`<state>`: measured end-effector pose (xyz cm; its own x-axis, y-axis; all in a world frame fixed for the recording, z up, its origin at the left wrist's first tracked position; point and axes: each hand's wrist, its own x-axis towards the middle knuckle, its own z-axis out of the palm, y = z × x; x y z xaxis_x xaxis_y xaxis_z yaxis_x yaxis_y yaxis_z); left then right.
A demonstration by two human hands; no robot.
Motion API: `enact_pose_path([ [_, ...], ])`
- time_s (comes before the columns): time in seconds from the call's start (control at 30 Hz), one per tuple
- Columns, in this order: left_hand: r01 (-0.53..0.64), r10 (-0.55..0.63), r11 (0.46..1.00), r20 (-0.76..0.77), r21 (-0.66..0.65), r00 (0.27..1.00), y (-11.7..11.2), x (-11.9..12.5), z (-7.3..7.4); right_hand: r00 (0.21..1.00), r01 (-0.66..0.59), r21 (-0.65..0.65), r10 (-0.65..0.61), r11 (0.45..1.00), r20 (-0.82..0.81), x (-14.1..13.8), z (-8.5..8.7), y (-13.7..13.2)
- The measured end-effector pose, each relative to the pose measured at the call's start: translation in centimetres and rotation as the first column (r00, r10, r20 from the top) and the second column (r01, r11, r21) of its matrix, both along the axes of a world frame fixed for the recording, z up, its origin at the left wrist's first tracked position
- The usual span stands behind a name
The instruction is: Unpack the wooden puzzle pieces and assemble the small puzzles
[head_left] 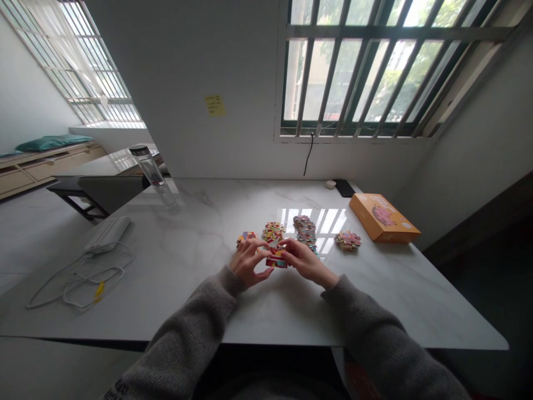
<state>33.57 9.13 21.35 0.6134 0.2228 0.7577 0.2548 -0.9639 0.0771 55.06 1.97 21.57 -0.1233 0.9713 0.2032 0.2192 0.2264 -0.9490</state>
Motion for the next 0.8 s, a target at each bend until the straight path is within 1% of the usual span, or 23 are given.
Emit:
enact_pose_path([
  [0.1,0.037,-0.037,0.999,-0.011,-0.013,0.999,-0.1,0.0,-0.1,1.000,-0.024,-0.046,0.024,0.999,-0.016,0.1,-0.1,-0.2],
  [0.2,0.060,-0.061,0.997,-0.033,-0.043,0.998,-0.1,0.0,-0.5,1.000,-0.027,-0.080,0.028,0.996,0.007,0.2,-0.2,-0.3],
  [0.37,0.077,-0.082,0.991,-0.036,-0.106,0.996,-0.3,0.0,-0.7,0.998,0.001,-0.072,0.004,0.997,0.064,0.2,0.0,-0.6],
  [0.5,0.093,-0.098,0.984,-0.024,-0.153,0.995,-0.4,0.0,-0.7,1.000,-0.002,-0.082,0.002,0.997,0.000,0.1,0.1,-1.0],
  [0.73,0.131,-0.134,0.961,0.006,-0.243,0.991,-0.8,-0.3,-1.3,1.000,0.022,-0.112,-0.022,0.994,-0.003,0.4,-0.8,-0.8],
  [0.8,0.147,-0.143,0.947,0.036,-0.287,0.989,-0.9,-0.5,-1.5,0.999,0.036,-0.100,-0.034,0.994,0.027,0.6,-0.9,-0.9],
])
